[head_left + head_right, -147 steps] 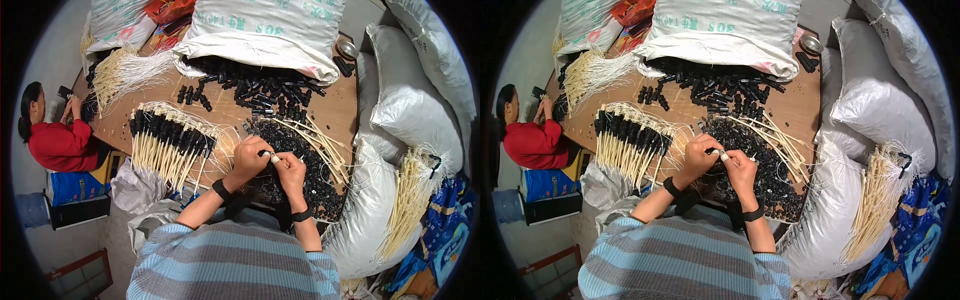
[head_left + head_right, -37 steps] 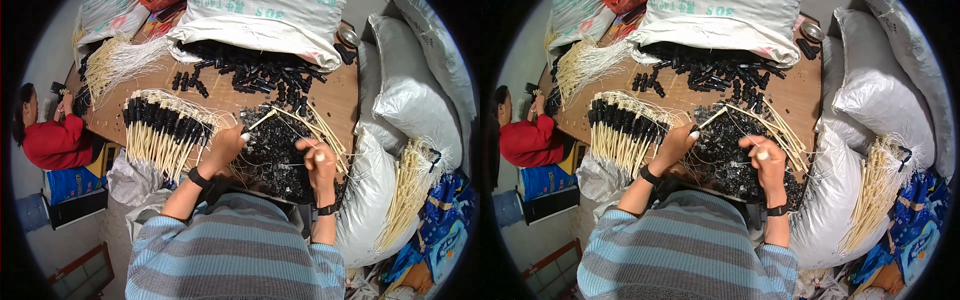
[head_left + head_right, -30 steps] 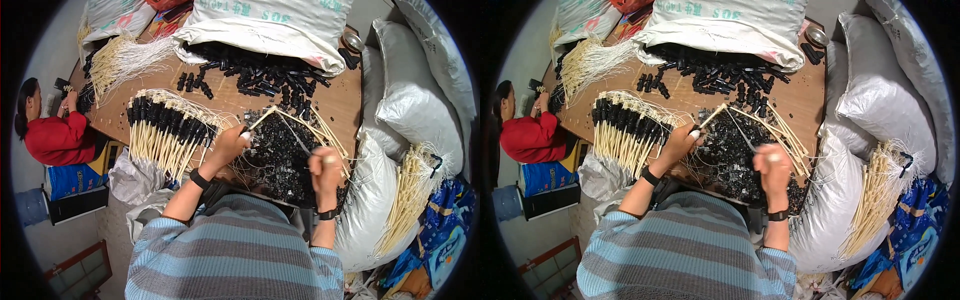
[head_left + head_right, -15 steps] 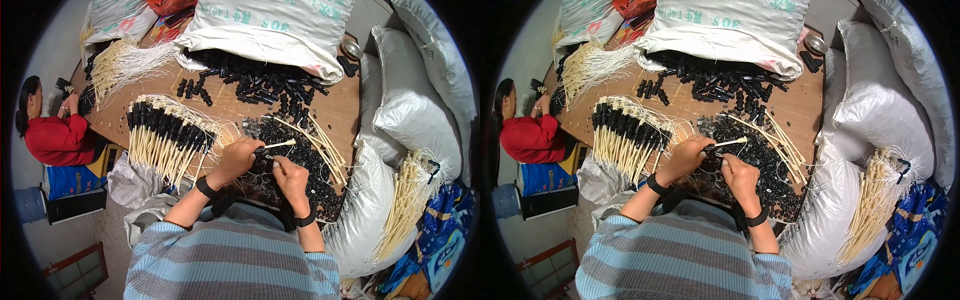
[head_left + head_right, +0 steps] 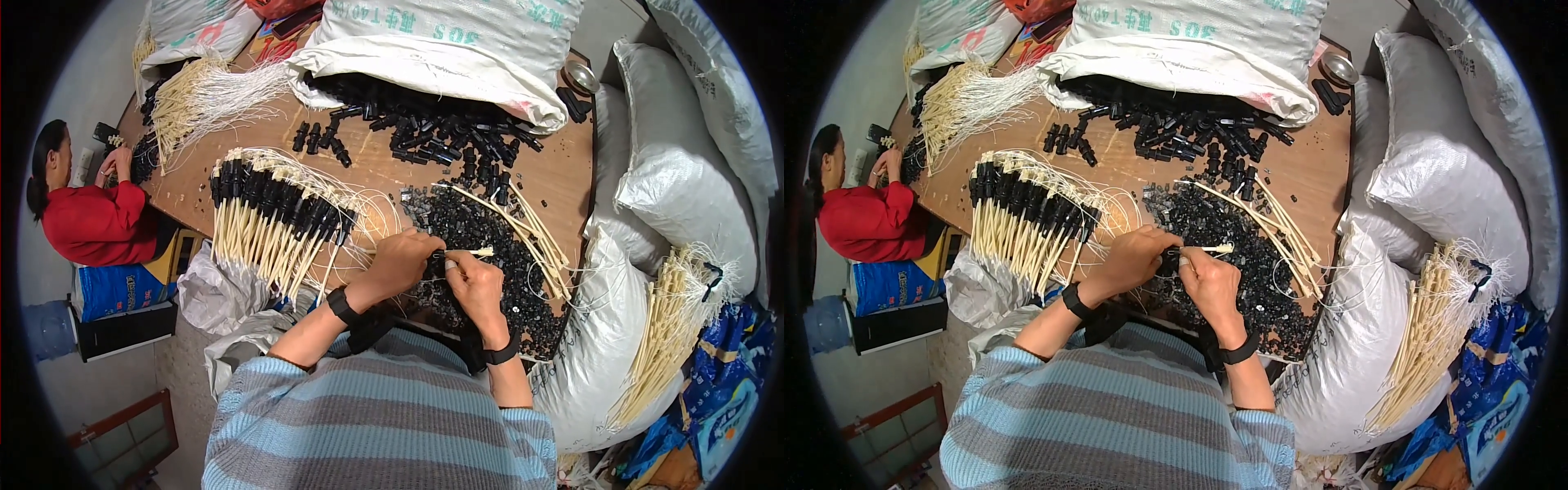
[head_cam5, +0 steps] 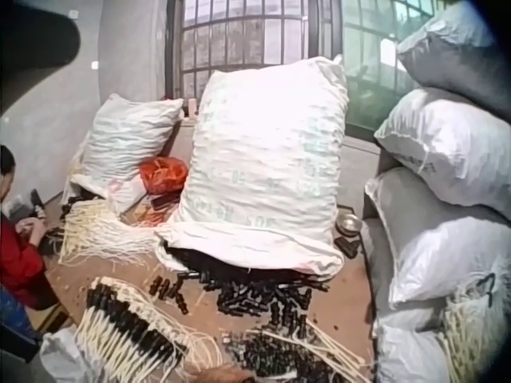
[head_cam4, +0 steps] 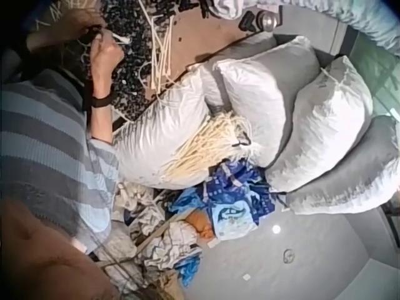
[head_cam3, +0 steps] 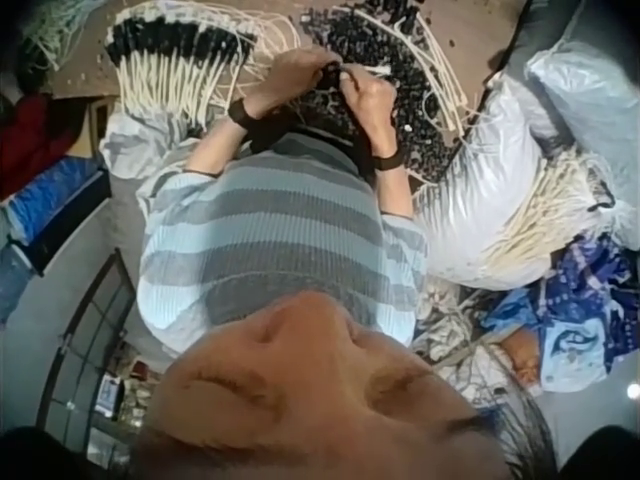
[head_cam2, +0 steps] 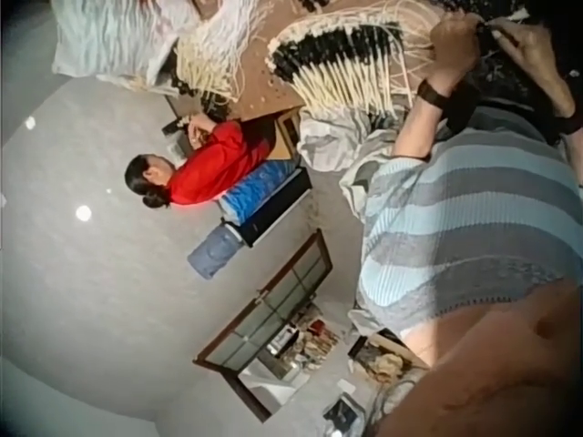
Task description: The person assembles components by hand, picking up a black plastic part and a white cord, threading the cord through the part, and pulling it tight. They then place the completed assembly onto a growing pile on the table and reach for the next set of materials.
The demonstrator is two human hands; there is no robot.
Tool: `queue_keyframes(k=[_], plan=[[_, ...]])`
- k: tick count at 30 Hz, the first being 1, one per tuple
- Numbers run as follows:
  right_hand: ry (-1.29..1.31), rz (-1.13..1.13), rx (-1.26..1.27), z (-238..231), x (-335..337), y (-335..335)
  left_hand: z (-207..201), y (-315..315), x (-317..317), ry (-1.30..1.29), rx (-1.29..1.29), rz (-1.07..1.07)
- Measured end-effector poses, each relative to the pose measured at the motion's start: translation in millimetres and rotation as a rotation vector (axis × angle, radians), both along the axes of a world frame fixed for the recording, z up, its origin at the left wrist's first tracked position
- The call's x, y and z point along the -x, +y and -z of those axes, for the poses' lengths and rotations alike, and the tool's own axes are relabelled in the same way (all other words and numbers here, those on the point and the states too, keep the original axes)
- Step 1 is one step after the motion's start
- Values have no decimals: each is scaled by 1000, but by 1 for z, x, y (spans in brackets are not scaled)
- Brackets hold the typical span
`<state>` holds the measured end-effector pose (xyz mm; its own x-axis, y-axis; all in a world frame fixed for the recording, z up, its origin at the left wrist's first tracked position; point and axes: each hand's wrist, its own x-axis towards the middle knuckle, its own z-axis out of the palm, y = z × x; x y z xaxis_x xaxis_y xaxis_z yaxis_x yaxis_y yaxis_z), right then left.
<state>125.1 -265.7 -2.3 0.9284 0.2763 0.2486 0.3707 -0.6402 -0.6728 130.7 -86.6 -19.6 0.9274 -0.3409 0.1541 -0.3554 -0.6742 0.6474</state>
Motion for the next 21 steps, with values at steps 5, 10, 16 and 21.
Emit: queue_keyframes(k=[5,10,16,21], plan=[[147,-102,-116,0,5,-2,-5,-3,-4,148,52,78],[42,-48,-37,-1,3,-8,-21,1,-6,-6,182,-32],[18,-57,19,-5,5,-3,-8,3,-9,-257,332,60],[161,-101,-298,5,11,-5,-14,1,-4,-211,452,123]])
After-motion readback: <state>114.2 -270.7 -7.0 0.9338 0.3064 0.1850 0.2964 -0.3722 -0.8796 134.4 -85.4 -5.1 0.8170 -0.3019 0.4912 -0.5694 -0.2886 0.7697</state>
